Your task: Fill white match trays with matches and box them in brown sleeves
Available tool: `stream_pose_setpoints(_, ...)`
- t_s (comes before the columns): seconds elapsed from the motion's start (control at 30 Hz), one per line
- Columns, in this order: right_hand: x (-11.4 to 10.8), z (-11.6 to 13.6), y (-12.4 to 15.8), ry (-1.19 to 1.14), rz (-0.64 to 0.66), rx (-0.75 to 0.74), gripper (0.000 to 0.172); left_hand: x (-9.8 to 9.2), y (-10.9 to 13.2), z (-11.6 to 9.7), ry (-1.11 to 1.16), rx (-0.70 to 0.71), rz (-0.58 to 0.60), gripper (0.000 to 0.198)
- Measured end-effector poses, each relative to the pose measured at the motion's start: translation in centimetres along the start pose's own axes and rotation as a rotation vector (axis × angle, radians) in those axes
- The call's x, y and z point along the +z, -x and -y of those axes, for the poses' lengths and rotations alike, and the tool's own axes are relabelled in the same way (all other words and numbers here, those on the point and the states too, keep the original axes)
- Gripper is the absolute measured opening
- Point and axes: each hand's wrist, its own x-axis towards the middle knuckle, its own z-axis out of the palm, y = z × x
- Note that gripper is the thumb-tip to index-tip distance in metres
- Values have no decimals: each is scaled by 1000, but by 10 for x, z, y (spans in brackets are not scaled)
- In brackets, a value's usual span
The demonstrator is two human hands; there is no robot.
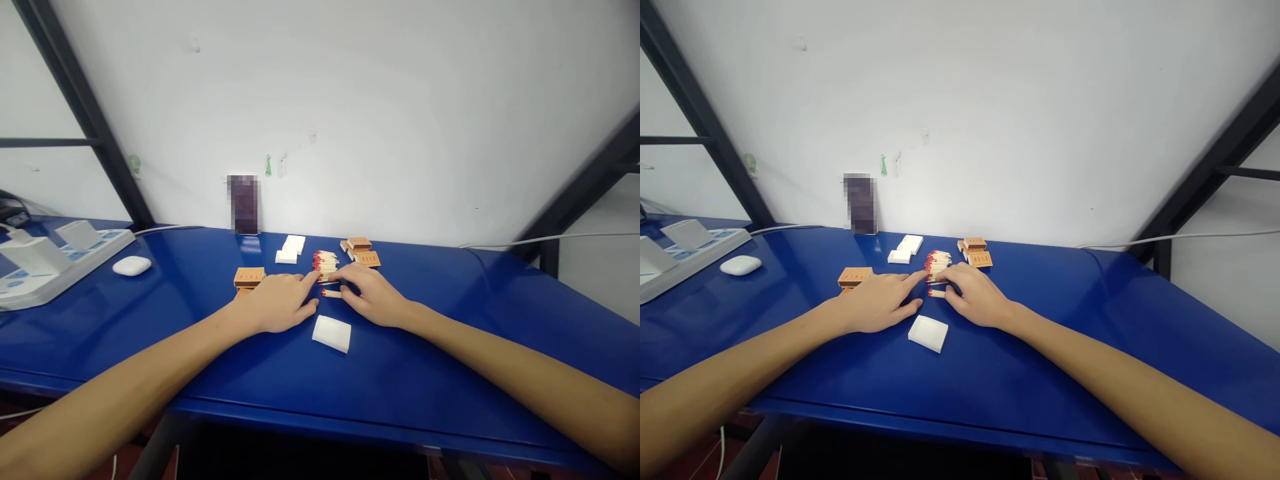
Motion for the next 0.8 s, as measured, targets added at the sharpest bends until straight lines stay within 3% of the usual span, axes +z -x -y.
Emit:
stream_pose_setpoints(0.4, -1, 1, 0, 0, 13, 7, 32, 1, 0, 1, -4, 16, -5, 54)
stream_pose_setpoints(0.8, 0, 0, 0, -3, -6, 5, 31, 1, -1, 2, 7, 17, -8, 40)
